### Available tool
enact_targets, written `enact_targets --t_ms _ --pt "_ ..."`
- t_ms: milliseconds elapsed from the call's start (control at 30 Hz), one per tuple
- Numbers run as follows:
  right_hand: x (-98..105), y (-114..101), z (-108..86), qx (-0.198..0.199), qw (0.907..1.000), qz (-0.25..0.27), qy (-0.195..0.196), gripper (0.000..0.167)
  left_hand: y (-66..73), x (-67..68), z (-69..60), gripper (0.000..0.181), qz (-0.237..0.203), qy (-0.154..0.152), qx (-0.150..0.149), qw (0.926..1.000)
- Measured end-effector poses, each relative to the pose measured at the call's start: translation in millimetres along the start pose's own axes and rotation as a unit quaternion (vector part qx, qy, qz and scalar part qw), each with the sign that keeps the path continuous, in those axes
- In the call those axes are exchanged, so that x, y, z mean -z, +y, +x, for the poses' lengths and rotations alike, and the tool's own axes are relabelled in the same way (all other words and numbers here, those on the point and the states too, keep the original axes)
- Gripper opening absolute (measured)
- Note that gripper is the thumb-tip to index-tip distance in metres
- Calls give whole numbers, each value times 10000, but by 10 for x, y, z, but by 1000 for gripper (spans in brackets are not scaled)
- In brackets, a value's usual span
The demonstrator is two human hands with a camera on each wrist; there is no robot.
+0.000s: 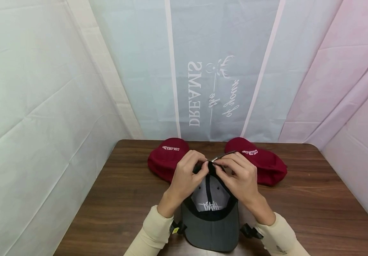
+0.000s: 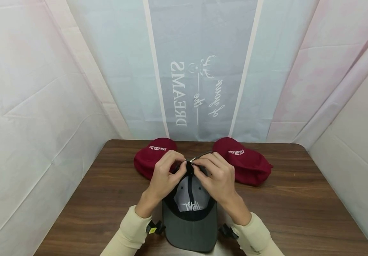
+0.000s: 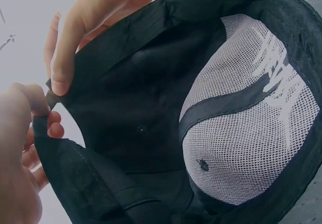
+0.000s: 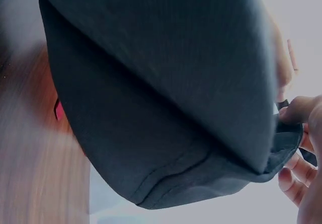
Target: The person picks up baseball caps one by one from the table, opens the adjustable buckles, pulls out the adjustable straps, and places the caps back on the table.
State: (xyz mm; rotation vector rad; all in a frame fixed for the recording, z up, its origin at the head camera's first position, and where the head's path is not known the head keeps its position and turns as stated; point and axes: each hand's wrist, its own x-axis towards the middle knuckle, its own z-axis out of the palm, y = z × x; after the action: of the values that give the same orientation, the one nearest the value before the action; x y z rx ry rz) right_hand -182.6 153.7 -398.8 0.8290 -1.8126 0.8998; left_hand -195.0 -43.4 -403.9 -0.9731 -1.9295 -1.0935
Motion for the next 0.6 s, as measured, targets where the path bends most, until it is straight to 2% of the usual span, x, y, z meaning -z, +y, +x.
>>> enact_targets --t_ms 267,367,467,533,600 --pt "11 4 5 20 10000 -5 -26 24 -9 22 -4 6 1 52 3 10000" --pt "15 8 7 30 10000 17 -49 10 -16 33 1 7 -24 57 13 10000" --pt "21 16 7 44 10000 26 -74 4 -23 37 4 7 -61 61 4 10000" --pt "25 19 8 56 9999 10 -90 4 -24 36 5 5 -70 59 -1 10000" --pt "28 22 8 75 9999 -19 -94 13 -26 35 5 3 -76 59 -4 10000"
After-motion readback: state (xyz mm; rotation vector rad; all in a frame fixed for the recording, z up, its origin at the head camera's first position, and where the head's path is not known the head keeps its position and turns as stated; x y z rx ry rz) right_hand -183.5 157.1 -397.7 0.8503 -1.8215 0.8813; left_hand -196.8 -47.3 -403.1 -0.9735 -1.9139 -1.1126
